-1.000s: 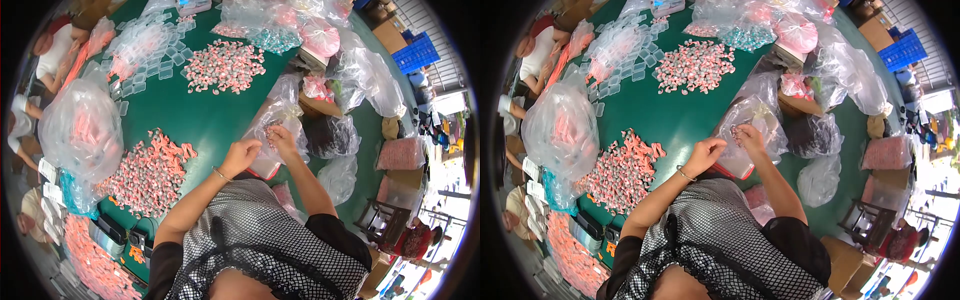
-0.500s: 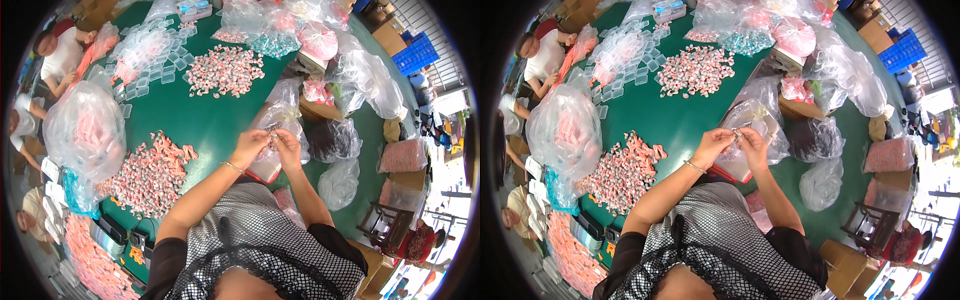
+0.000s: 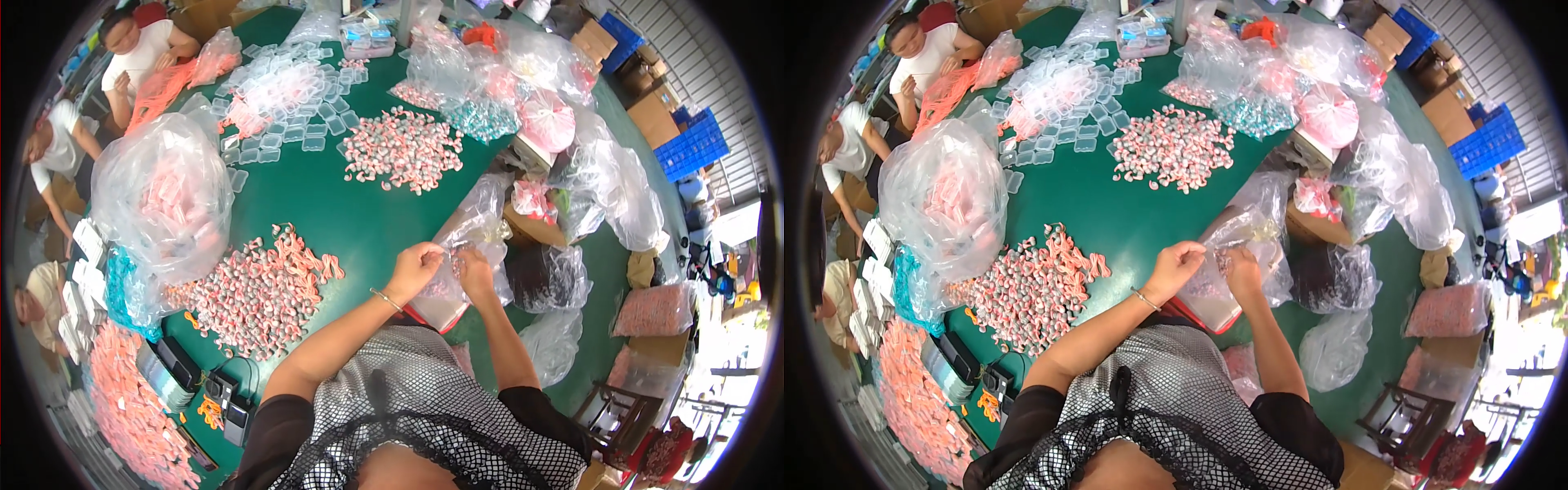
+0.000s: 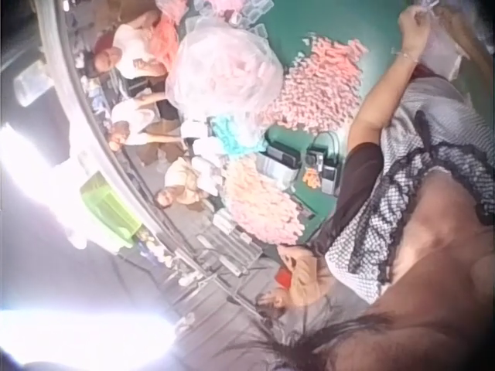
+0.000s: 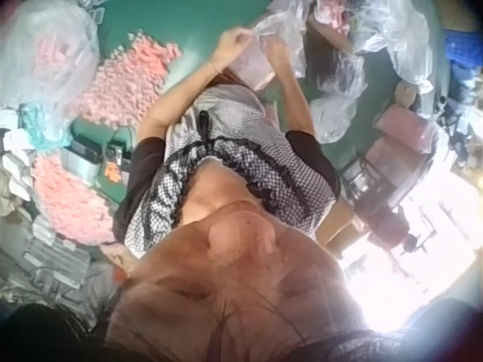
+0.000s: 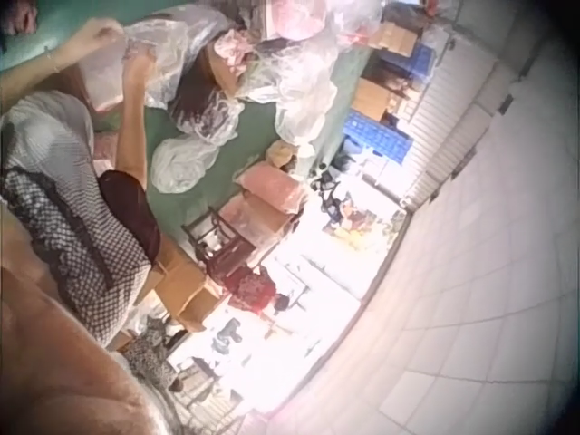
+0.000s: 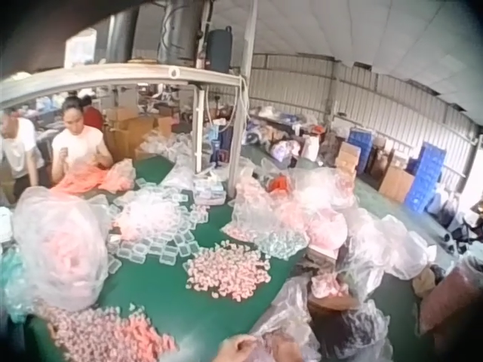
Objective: The recorder is picking up small pink items and placing them into individual small clear plastic containers.
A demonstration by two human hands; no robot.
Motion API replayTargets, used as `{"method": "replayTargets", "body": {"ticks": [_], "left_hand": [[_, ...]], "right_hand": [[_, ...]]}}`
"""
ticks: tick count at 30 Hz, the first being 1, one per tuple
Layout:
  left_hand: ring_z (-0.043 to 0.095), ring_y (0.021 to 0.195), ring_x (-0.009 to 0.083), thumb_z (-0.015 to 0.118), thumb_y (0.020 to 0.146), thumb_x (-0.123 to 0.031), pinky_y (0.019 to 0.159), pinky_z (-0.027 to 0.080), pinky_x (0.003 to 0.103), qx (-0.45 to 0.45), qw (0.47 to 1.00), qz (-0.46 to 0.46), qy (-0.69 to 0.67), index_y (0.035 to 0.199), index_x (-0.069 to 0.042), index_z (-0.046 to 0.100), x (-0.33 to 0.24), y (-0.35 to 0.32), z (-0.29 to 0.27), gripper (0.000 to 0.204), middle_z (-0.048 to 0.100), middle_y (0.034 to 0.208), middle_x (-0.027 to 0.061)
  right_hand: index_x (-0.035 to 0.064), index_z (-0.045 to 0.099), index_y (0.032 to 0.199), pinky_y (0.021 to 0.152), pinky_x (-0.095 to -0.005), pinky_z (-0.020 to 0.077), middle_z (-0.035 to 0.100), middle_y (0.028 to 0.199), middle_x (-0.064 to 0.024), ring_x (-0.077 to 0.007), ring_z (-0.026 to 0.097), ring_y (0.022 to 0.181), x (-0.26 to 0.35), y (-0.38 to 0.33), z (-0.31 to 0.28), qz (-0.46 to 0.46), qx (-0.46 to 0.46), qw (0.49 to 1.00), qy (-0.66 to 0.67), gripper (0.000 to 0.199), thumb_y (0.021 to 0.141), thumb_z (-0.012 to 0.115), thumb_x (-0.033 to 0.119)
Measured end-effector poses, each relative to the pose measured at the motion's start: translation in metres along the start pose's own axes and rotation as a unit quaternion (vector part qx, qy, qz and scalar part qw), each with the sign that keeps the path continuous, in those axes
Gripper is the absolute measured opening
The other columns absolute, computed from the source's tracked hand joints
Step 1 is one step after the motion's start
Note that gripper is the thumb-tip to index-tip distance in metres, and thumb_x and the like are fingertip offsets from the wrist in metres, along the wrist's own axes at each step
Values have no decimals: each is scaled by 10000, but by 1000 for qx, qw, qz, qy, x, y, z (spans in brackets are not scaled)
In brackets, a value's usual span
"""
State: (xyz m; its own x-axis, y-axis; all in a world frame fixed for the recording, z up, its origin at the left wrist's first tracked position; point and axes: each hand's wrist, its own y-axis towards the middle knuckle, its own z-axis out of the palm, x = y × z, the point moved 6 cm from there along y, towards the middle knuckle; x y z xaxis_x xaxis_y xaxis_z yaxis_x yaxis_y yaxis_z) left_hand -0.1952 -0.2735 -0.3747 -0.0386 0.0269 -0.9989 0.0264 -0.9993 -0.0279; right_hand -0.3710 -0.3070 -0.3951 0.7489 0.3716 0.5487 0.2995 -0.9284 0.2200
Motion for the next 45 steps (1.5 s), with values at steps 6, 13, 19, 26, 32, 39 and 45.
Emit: {"method": "replayTargets", "body": {"ticks": [6, 13, 19, 26, 32, 39, 45], "left_hand": [[647, 690, 250, 621, 820, -62, 638, 514, 356, -138, 968, 87, 192, 944, -40, 681, 0, 21, -76, 140, 664, 849, 147], [631, 683, 295, 601, 826, -57, 632, 508, 395, -150, 959, 75, 229, 906, -51, 674, -4, 45, -102, 109, 641, 815, 149], [628, 651, 234, 604, 837, -50, 603, 504, 342, -128, 975, 33, 176, 927, -45, 670, -17, 55, -128, 111, 639, 802, 126], [628, 631, 207, 621, 851, -71, 595, 508, 316, -143, 977, 16, 155, 934, -42, 687, -28, 98, -153, 111, 661, 830, 122], [594, 694, 91, 626, 884, -66, 631, 497, 254, -136, 989, -37, -40, 1049, -8, 656, -19, 158, -174, 178, 647, 803, 31], [576, 827, 76, 699, 860, -175, 733, 468, 212, -128, 971, -11, -201, 1170, 12, 573, -111, 264, -118, 383, 619, 914, 32], [516, 638, 55, 640, 885, -135, 558, 415, 216, -69, 989, 13, -131, 1074, 23, 611, -93, 307, -89, 247, 595, 766, -6]], "right_hand": [[8, 663, 935, 687, -351, 522, 672, 838, -148, -262, 665, 747, 28, 43, -31, 43, 171, 976, 128, 126, 824, 611, 38], [35, 675, 994, 624, -262, 502, 692, 771, -95, -117, 650, 677, 39, 240, -61, -48, 15, 989, 137, 171, 850, 665, 127], [103, 623, 1148, 921, -508, 442, 620, 1164, -184, -334, 598, 1077, 33, 397, 11, -59, -77, 990, -103, 451, 791, 693, 369], [110, 642, 1124, 949, -626, 331, 650, 1135, -149, -308, 613, 1036, -19, 453, 56, 129, 91, 961, -225, 438, 825, 621, 430], [66, 681, 968, 807, -330, 476, 680, 950, -100, -190, 639, 879, 0, 410, -2, 9, -74, 987, 145, 149, 880, 616, 166], [9, 606, 977, 774, -217, 444, 589, 867, 5, -74, 548, 826, 41, 329, -29, -74, -48, 946, 311, 80, 900, 592, -5], [22, 613, 928, 712, -226, 465, 613, 834, -7, -87, 579, 758, 38, 293, -41, -29, -47, 935, 352, 94, 857, 612, -39]]}}
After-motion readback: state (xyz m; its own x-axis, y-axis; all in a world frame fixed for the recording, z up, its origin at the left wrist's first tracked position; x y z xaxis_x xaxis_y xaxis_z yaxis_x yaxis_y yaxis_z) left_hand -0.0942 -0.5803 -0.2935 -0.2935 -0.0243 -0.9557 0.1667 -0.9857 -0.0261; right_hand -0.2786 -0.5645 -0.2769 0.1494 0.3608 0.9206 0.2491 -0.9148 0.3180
